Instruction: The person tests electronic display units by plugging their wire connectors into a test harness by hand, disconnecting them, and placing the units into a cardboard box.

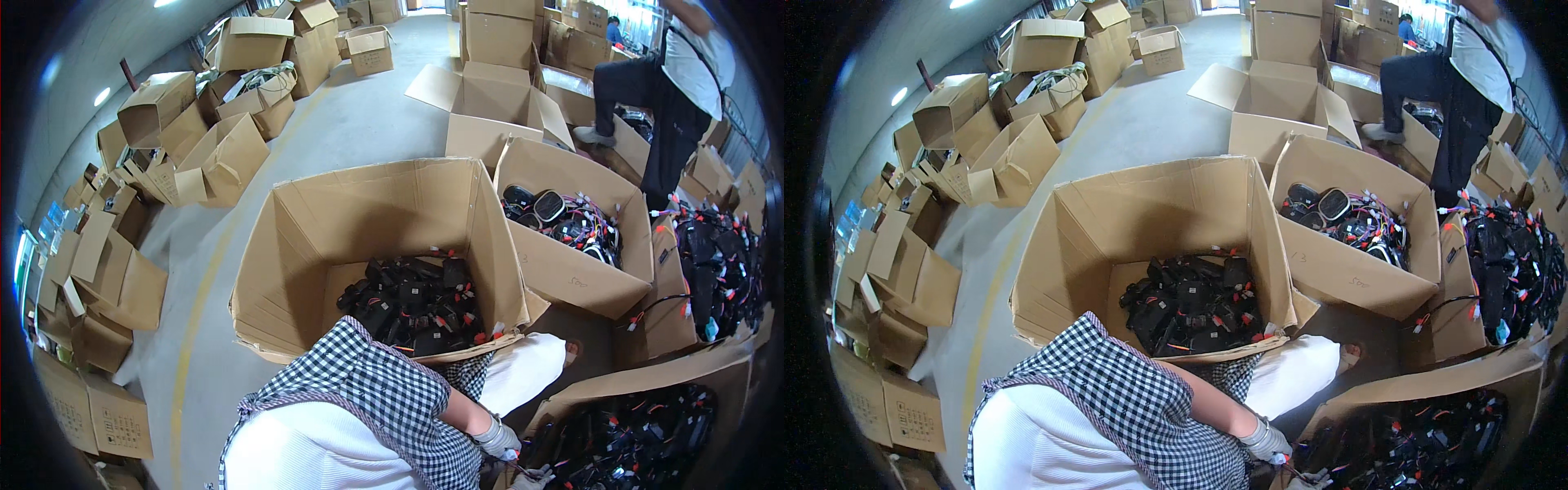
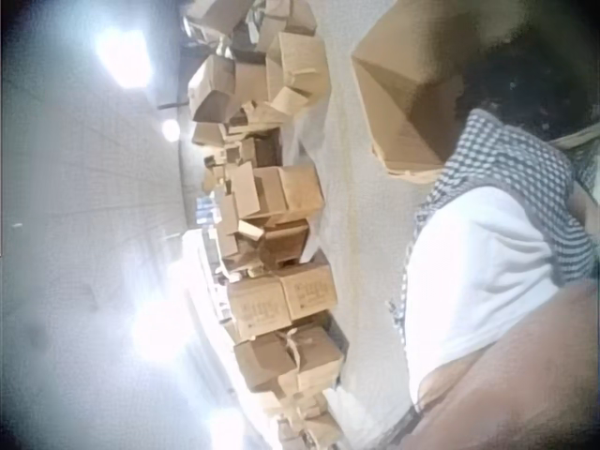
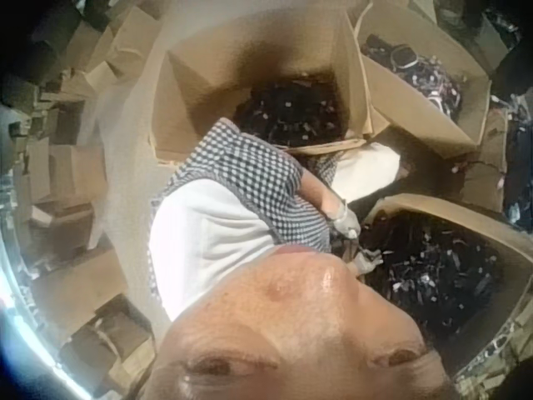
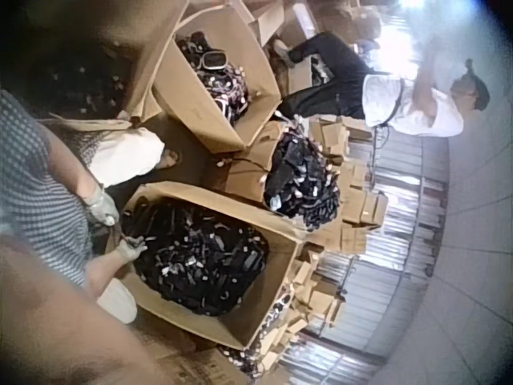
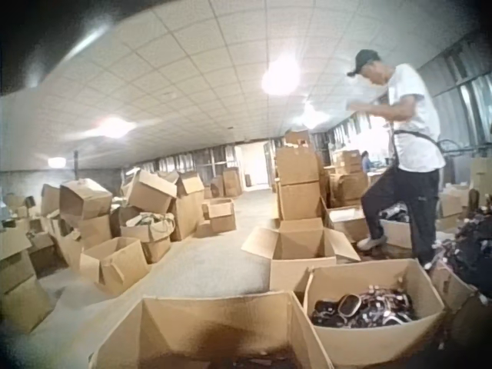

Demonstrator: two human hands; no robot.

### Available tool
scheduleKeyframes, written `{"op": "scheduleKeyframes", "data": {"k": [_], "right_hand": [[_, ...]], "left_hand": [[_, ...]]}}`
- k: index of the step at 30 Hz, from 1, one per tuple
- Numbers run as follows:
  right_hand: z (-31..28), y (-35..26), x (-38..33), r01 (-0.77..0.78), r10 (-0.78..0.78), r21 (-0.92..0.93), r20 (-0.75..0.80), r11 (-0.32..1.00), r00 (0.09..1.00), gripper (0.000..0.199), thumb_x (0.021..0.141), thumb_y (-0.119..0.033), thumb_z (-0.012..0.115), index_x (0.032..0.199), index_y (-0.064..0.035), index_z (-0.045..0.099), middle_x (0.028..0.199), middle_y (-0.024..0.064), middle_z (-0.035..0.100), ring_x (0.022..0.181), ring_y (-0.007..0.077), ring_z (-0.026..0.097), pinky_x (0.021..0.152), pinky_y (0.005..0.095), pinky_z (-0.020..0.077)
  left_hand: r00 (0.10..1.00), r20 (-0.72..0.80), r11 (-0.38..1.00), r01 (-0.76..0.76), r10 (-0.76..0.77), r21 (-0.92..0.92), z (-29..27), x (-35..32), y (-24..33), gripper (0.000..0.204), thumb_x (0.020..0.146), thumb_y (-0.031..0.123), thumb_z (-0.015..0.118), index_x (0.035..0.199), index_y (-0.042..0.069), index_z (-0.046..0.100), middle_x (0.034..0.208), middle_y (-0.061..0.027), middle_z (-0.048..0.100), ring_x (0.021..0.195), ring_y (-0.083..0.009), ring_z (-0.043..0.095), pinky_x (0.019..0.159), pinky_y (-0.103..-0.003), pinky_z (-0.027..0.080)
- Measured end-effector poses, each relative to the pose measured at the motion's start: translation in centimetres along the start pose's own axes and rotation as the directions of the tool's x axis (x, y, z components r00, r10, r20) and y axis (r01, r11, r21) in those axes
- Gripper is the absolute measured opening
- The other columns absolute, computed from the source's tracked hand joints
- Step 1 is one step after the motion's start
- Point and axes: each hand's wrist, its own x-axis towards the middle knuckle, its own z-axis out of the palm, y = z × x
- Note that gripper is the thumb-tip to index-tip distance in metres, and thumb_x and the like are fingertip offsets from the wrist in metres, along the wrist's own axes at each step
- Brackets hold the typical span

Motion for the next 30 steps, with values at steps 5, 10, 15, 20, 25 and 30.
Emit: {"op": "scheduleKeyframes", "data": {"k": [5,10,15,20,25,30], "right_hand": [[-0.3,-1.1,-1.4,0.011,0.005,-0.273,0.058,0.962,0.998,0.030,0.089,-0.035,0.053,0.089,-0.0057,0.061,0.068,0.0050,0.061,0.049,0.0111,0.048,0.041,0.0212,0.0349],[5.4,-2.3,-10.1,0.243,-0.173,-0.592,0.173,0.769,0.969,0.022,0.085,-0.023,0.057,0.083,-0.0023,0.066,0.073,0.0049,0.060,0.058,0.0128,0.051,0.051,0.0226,0.0403],[3.2,-2.5,-12.3,0.491,-0.136,-0.804,0.475,0.335,0.869,0.021,0.083,-0.016,0.054,0.085,0.0008,0.067,0.085,0.0073,0.062,0.064,0.0131,0.053,0.057,0.0239,0.0418],[-0.3,-0.6,-9.9,0.258,0.078,-0.837,0.335,0.483,0.939,0.020,0.083,-0.021,0.055,0.086,-0.0042,0.066,0.081,0.0029,0.060,0.075,0.0173,0.056,0.066,0.0295,0.0463],[1.4,0.3,-10.4,0.557,-0.017,-0.828,0.557,0.065,0.830,0.028,0.087,-0.029,0.053,0.087,-0.0035,0.063,0.078,0.0058,0.059,0.073,0.0184,0.054,0.062,0.0307,0.0453],[-0.4,-0.7,-7.5,-0.279,0.624,-0.688,0.317,0.669,0.715,0.033,0.091,-0.033,0.048,0.077,-0.0039,0.056,0.055,0.0017,0.040,0.050,0.0142,0.039,0.045,0.0269,0.0325]], "left_hand": [[0.998,0.004,0.996,-0.070,0.069,0.046,-0.4,-0.2,0.8,0.025,0.079,0.018,0.056,0.100,0.002,0.056,0.088,-0.0192,0.062,0.085,-0.0365,0.058,0.072,-0.042,0.045],[0.998,-0.001,0.998,-0.059,0.059,0.034,1.5,2.1,-2.0,0.027,0.079,0.019,0.056,0.100,0.003,0.056,0.088,-0.0178,0.062,0.083,-0.0345,0.059,0.071,-0.041,0.045],[0.996,0.026,0.991,-0.090,0.088,0.100,1.4,2.2,-2.4,0.026,0.079,0.018,0.056,0.100,0.003,0.057,0.087,-0.0177,0.062,0.082,-0.0343,0.058,0.070,-0.040,0.045],[0.995,0.024,0.988,-0.104,0.102,0.112,1.4,2.1,-2.7,0.025,0.079,0.018,0.055,0.099,0.003,0.057,0.086,-0.0177,0.062,0.080,-0.0342,0.058,0.069,-0.040,0.045],[0.994,-0.032,0.994,-0.105,0.105,-0.014,0.0,1.1,-0.6,0.022,0.077,0.015,0.055,0.096,0.003,0.057,0.084,-0.0178,0.061,0.078,-0.0337,0.058,0.068,-0.040,0.045],[0.995,-0.014,0.994,-0.099,0.099,0.040,-0.9,0.4,0.8,0.025,0.075,0.012,0.057,0.099,0.005,0.057,0.083,-0.0169,0.061,0.080,-0.0330,0.058,0.068,-0.040,0.045]]}}
